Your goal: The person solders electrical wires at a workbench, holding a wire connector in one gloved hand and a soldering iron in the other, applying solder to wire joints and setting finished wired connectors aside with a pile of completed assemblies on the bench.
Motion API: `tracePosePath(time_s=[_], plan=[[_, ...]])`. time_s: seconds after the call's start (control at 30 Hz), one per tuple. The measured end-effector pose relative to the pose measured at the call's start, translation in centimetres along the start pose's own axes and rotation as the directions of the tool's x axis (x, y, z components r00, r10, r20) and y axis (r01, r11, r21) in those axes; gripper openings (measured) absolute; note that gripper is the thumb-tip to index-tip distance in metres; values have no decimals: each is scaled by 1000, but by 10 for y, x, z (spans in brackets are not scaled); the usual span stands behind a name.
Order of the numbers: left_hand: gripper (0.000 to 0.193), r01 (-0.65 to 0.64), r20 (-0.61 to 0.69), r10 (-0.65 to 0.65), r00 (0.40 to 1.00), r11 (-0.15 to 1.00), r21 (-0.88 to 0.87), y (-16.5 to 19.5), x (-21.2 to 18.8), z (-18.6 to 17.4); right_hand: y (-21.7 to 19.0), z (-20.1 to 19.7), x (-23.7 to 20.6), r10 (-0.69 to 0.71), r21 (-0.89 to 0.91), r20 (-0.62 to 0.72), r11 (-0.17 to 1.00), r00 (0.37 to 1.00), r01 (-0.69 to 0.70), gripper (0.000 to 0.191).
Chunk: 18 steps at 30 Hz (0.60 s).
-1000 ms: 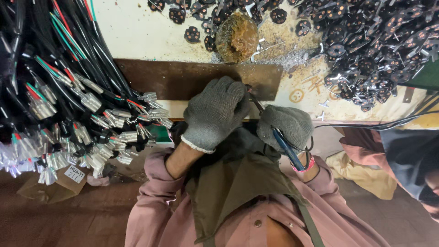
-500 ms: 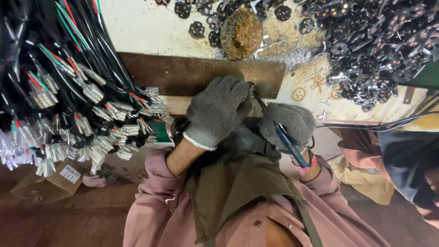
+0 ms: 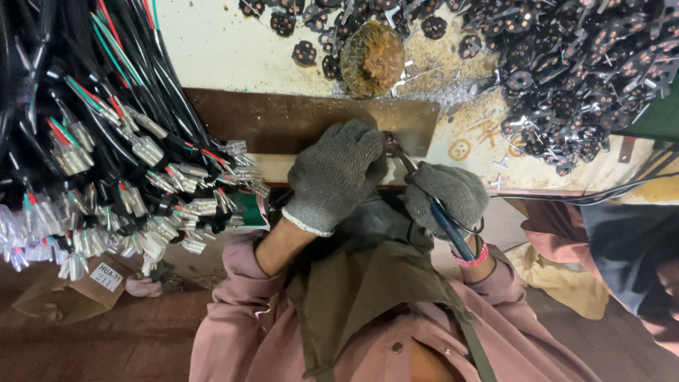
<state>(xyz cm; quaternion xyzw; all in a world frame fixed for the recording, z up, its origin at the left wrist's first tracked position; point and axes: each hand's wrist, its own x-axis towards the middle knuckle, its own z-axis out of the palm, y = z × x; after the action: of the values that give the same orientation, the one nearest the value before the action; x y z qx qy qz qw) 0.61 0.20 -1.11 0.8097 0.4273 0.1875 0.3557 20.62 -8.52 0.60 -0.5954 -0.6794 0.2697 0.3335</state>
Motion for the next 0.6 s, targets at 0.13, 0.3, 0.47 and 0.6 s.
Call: tracePosePath(time_s=[0.13, 0.3, 0.47, 0.6], plan=[[33, -11, 27, 13, 1000, 998, -68, 0, 2, -5, -4, -7, 6, -32, 36, 168, 999, 985, 27, 35], [26, 15, 45, -14, 999, 1000, -22, 1, 2, -3, 1, -3, 3, -96, 73, 65, 993, 993, 91, 34], [23, 2, 27, -2, 1000, 1000, -22, 2, 1, -4, 5, 3, -3, -28, 125, 12, 992, 1000, 26, 29], [24, 3, 32, -2, 999, 1000, -22, 3, 5, -10, 7, 4, -4, -20, 116, -9, 993, 1000, 20, 25]])
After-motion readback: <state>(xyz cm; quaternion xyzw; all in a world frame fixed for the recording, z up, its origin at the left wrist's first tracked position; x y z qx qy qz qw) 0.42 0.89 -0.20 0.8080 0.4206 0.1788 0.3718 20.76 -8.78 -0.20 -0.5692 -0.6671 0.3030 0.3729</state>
